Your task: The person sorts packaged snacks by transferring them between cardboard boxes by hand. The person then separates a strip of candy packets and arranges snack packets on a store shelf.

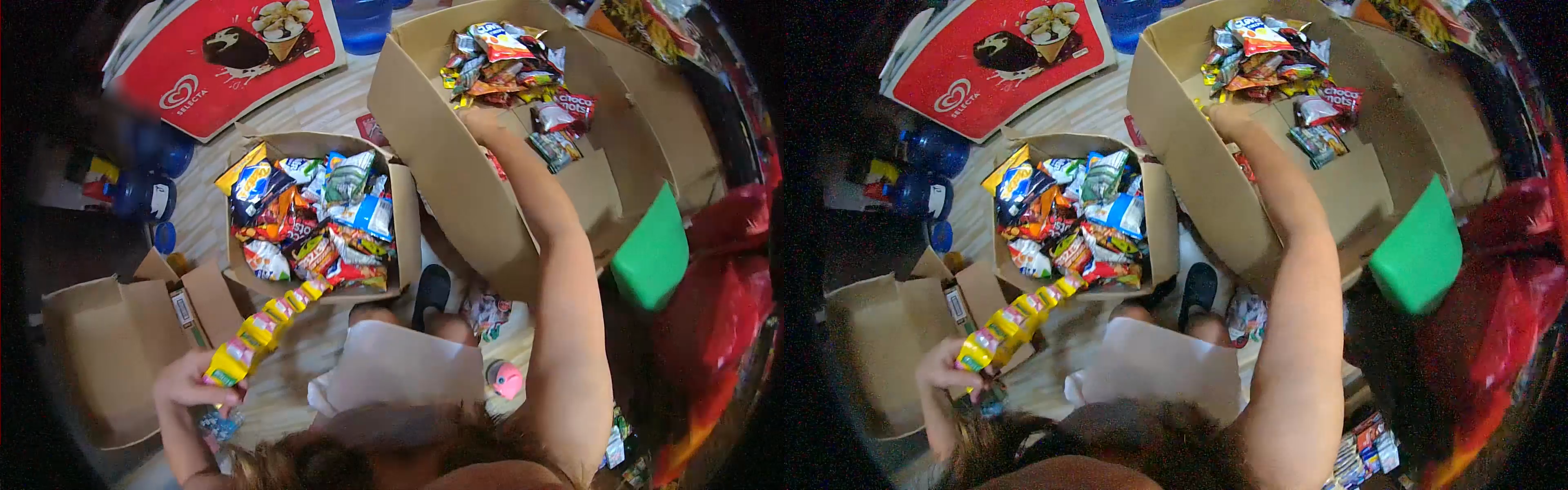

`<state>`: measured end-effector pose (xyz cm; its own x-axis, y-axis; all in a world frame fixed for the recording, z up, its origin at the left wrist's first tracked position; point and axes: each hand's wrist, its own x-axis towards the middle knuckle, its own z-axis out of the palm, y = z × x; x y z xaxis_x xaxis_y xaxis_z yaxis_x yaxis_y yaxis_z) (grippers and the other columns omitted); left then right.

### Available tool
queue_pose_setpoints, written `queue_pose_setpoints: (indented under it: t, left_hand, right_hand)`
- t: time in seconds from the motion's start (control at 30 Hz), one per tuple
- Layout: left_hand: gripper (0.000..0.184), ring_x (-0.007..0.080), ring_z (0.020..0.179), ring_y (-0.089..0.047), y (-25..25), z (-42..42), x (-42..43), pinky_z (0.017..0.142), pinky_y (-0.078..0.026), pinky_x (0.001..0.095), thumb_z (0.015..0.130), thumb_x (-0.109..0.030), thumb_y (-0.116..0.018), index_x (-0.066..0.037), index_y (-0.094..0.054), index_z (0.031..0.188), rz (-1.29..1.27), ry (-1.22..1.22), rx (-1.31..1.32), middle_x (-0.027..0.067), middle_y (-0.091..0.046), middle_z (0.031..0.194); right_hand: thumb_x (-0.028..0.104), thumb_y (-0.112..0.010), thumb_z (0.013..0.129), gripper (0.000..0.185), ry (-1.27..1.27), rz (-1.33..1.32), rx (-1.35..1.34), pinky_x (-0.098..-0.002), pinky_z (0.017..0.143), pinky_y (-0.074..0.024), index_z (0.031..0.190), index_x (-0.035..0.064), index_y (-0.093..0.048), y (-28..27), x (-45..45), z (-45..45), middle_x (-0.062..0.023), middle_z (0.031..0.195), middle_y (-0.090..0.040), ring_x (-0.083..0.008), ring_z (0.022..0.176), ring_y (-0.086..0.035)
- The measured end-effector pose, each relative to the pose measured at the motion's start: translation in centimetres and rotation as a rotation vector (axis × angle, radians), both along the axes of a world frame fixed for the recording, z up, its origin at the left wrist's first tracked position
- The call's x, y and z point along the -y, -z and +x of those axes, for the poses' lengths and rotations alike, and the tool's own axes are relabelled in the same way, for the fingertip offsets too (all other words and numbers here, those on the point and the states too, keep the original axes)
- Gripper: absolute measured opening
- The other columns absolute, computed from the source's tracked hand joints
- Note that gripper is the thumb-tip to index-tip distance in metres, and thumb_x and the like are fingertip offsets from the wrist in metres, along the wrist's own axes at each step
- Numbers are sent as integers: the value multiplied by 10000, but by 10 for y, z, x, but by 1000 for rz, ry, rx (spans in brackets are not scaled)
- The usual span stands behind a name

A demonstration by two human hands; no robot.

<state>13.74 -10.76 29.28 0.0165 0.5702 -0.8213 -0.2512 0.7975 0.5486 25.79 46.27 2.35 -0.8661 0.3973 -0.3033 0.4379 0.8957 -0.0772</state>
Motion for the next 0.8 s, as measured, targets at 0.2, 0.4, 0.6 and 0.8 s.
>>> queue_pose_setpoints:
  t: [0.2,0.4,0.6,0.8]
  left_hand:
    - [277,240,566,-626,9,-18,-14,466,-502,329,684,-10,-717,80,-579,907,163,-202,-28,187,-628,756]
    - [375,254,476,-586,12,-11,-21,389,-483,334,631,-92,-753,103,-557,884,308,-433,-20,212,-590,680]
    - [459,237,443,-568,13,-10,1,382,-479,308,609,-183,-776,89,-547,899,359,-465,-148,187,-581,664]
    - [588,220,445,-565,14,-8,4,415,-486,297,600,-186,-761,55,-496,1067,496,-522,-192,154,-583,655]
  right_hand:
    - [304,-437,891,418,108,23,29,-498,834,-454,1286,170,-404,52,-4,-11,-105,1256,-487,-330,1107,-517]
    - [295,-472,866,369,20,147,78,-491,840,-461,1176,99,-513,11,29,17,-124,1216,-519,-343,1102,-526]
    - [260,-480,851,306,246,-48,73,-462,841,-452,1134,150,-525,64,9,17,-134,1045,-606,-351,1063,-532]
    - [228,-556,816,310,332,-192,-204,-400,673,-483,1075,80,-471,28,17,41,-199,950,-597,-326,886,-590]
